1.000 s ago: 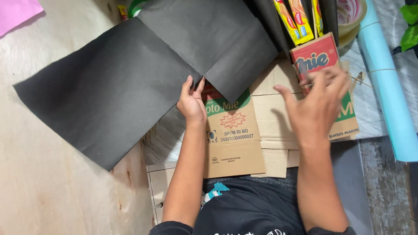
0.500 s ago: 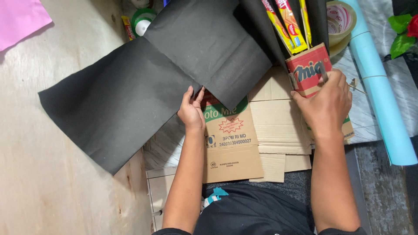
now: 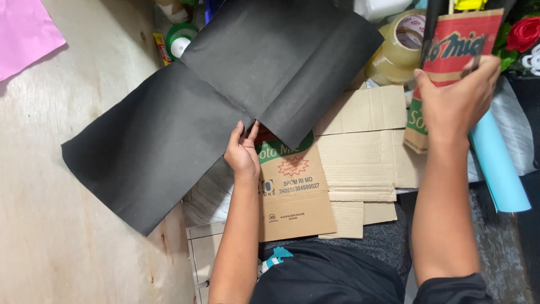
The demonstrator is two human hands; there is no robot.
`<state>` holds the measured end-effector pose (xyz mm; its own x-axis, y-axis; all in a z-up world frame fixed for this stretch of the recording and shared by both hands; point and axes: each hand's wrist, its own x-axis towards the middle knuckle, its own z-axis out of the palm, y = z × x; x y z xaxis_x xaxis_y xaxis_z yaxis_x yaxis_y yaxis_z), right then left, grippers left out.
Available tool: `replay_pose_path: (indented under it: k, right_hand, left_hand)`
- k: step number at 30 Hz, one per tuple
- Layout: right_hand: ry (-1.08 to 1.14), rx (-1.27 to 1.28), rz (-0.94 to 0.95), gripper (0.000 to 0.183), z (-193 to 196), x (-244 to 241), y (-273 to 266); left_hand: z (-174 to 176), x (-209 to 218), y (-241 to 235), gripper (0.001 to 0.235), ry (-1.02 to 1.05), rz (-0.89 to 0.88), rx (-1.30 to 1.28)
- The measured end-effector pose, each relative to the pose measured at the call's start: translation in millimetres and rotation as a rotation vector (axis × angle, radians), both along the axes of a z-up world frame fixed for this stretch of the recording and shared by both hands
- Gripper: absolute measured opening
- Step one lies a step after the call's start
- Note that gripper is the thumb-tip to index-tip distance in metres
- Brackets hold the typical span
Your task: Folding and cutting black paper to prepare components for a craft project, likely a snack bouquet.
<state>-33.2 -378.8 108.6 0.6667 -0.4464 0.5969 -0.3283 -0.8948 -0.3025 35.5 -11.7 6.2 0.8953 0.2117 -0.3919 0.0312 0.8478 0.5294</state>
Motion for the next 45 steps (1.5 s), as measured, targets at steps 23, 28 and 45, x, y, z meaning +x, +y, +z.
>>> replay_pose_path:
  k: [23,28,45]
  right_hand:
    - [-0.153,0.304,0.296,0.043,0,-10,84]
    - [0.041,1.404,0.17,0.045,-37,8,120]
    - [-0.414,2.139,0.342,0.014,-11,-15,150]
  left_hand:
    - [57,-13,-16,0.011,-0.146,0.01,0.013]
    - [68,-16,-20,0.01,-0.124,0.04,0.077]
    - [133,-50,-23,0.019,-0.241,-0.24,0.013]
